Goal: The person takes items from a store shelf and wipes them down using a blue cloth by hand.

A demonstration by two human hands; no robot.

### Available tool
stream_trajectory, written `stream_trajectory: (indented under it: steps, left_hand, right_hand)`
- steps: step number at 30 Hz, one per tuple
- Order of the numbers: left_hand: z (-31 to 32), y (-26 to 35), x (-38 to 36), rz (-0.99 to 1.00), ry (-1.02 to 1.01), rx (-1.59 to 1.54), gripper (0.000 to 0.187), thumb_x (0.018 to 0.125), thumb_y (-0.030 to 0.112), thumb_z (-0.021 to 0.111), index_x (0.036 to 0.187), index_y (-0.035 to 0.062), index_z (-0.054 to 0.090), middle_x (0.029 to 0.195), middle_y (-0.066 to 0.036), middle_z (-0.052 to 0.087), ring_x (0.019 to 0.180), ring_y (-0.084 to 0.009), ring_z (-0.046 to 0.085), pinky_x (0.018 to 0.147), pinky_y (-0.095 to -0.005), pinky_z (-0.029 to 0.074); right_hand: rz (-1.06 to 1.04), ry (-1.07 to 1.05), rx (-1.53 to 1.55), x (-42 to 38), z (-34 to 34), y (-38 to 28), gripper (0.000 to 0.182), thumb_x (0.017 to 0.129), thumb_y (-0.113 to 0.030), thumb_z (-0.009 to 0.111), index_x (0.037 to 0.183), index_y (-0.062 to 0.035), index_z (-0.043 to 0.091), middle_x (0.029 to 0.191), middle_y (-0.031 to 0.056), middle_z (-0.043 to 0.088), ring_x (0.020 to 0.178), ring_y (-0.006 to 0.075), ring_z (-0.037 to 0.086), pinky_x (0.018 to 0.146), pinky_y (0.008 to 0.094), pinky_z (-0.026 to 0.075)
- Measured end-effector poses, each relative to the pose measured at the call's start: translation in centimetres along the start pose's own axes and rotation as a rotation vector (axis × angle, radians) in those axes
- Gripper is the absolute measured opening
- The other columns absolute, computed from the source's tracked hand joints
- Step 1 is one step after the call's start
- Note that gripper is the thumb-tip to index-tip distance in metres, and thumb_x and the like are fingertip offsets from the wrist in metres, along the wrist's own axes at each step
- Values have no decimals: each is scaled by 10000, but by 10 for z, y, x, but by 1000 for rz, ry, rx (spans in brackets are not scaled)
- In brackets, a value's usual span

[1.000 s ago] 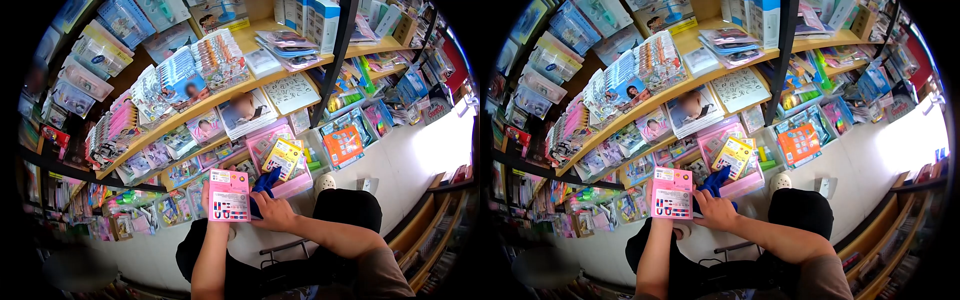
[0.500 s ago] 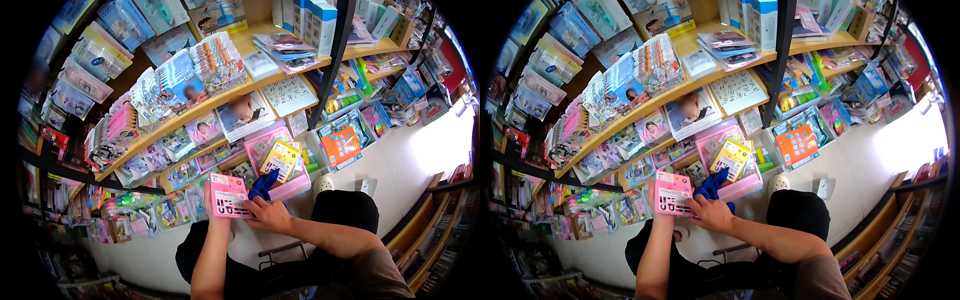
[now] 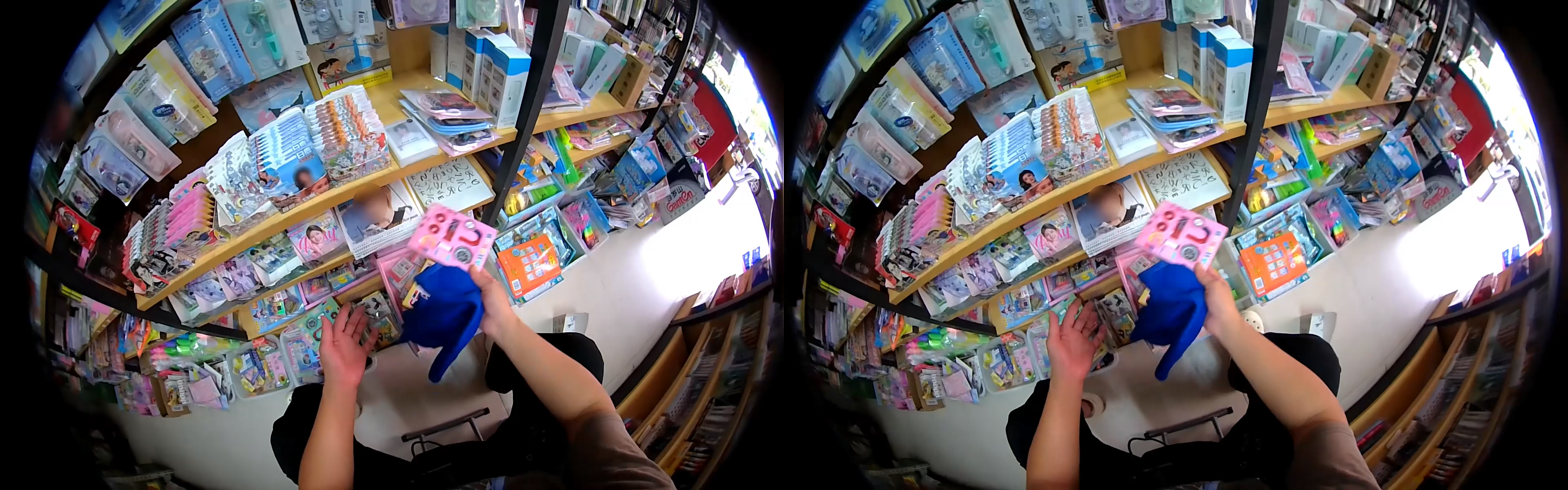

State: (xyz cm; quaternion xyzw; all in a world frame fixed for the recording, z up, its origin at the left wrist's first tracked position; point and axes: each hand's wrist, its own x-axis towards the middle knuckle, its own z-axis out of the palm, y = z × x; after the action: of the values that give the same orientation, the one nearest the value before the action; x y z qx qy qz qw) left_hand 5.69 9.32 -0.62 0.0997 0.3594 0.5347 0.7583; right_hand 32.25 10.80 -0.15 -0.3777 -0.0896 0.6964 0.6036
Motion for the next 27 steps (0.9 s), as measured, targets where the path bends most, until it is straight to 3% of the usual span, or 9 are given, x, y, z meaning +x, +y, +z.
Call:
stream_trajectory:
  steps: [5, 8, 12, 16, 17, 20, 22, 24, 27]
  left_hand:
    - [-2, 1, -2, -16, -52, 21, 531, 900, 505, 388, 1230, 96, 462, 1157, -58, 528, 1064, -178, 436, 908, -388, 369]
    - [-2, 0, -5, -31, -36, 36, 510, 910, 488, 380, 1222, 95, 469, 1149, -52, 536, 1045, -171, 458, 891, -378, 386]
    - [-5, 2, -6, -29, -34, 32, 492, 920, 468, 368, 1217, 91, 474, 1135, -49, 548, 1037, -169, 478, 886, -376, 392]
    - [-2, 7, -9, -29, -12, 50, 485, 925, 454, 362, 1218, 83, 475, 1138, -44, 550, 1034, -165, 488, 882, -371, 396]
    - [-2, 7, -10, -30, -10, 64, 481, 925, 451, 364, 1217, 85, 476, 1137, -43, 549, 1029, -165, 491, 878, -366, 397]
    - [-6, 8, -7, -33, -6, 140, 456, 923, 423, 386, 1216, 86, 476, 1136, -44, 544, 1028, -161, 493, 881, -354, 396]
    - [-11, 5, -6, -47, 6, 243, 427, 919, 380, 423, 1219, 80, 473, 1141, -49, 538, 1049, -156, 489, 898, -351, 390]
    - [1, -5, -14, -12, -96, 536, 390, 904, 317, 480, 1198, 60, 486, 1139, -61, 537, 1078, -157, 474, 911, -351, 393]
    - [13, -33, -26, 77, -354, 863, 413, 865, 237, 558, 1214, 35, 464, 1166, -70, 531, 1097, -169, 479, 907, -339, 403]
  right_hand:
    - [31, 16, 81, 50, -33, -20, 366, 904, -342, 487, 1117, -45, 516, 1094, 136, 590, 1007, 279, 557, 912, 430, 426]
    - [7, 39, 88, 74, -17, -34, 313, 927, -284, 453, 1127, -48, 502, 1058, 122, 596, 954, 262, 578, 867, 420, 456]
    - [-11, -18, 74, 124, -15, -38, 337, 920, -336, 460, 1078, -46, 528, 981, 115, 611, 827, 259, 590, 746, 404, 493]
    - [187, 16, -24, 139, -4, -36, 350, 914, -380, 455, 1006, -57, 554, 933, 109, 624, 805, 232, 604, 697, 416, 516]
    - [166, -1, -108, 153, -27, -26, 365, 910, -366, 473, 1039, -34, 550, 970, 123, 630, 833, 232, 620, 741, 421, 520]
    - [406, 29, -346, 106, -18, -25, 365, 909, -331, 491, 1068, -6, 546, 1016, 134, 625, 882, 235, 624, 792, 406, 515]
    - [612, -77, -450, 59, -4, -24, 364, 903, -289, 514, 1104, 13, 538, 1023, 137, 622, 916, 238, 618, 824, 390, 505]
    - [722, -177, -440, 20, 3, -13, 385, 896, -271, 531, 1154, 15, 521, 1053, 138, 613, 939, 243, 611, 849, 377, 493]
    - [717, -237, -457, -13, 6, 16, 416, 880, -299, 550, 1178, -10, 513, 1111, 123, 588, 991, 219, 589, 864, 358, 483]
